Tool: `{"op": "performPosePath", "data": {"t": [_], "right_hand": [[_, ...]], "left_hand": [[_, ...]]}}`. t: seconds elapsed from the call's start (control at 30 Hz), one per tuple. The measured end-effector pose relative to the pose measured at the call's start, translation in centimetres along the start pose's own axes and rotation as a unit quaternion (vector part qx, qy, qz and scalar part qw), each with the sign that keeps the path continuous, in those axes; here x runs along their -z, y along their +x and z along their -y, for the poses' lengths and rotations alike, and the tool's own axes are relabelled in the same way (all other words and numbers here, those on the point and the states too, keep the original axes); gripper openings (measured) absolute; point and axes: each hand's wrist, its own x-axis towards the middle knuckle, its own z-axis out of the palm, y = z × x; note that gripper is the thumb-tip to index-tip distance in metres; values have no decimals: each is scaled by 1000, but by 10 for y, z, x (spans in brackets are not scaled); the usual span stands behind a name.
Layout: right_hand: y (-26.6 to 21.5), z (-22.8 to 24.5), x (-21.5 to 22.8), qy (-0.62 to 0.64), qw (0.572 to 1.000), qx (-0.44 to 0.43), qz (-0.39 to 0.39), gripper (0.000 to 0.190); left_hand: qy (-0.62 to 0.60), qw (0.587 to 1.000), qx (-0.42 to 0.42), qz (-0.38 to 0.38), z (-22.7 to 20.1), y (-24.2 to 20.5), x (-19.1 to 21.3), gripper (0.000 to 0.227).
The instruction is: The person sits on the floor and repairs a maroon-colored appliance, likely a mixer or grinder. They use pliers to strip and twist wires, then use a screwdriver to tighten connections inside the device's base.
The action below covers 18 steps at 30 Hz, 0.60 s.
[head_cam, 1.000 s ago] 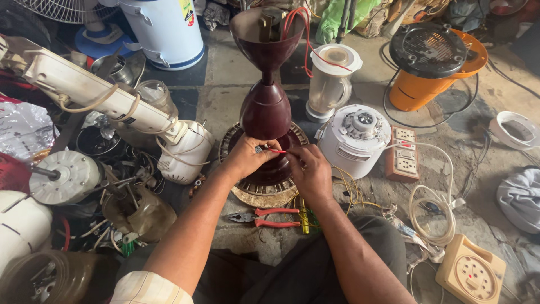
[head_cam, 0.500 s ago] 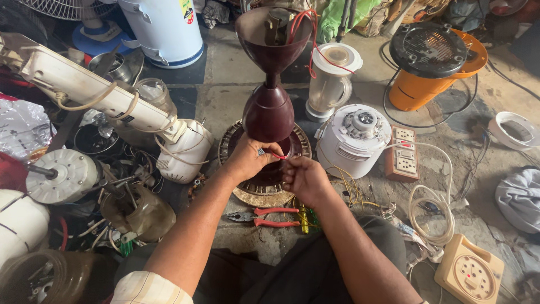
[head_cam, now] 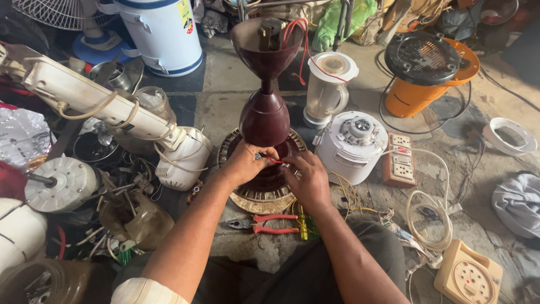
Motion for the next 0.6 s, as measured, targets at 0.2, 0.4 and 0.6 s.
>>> {"op": "performPosePath", "data": {"t": [0.2, 0.4, 0.6], "right_hand": [[-2, -1, -1, -30, 1000, 1, 6, 15], [-2, 1, -8, 77, 987, -131, 60, 13], [-4, -1, -15, 87, 989, -101, 65, 12]], "left_hand": [[-5, 1000, 7, 15, 4, 1, 3, 7], [-4, 998, -52, -34, -7, -3, 2, 18], [108, 936, -92, -322, -10, -32, -29, 41]]}}
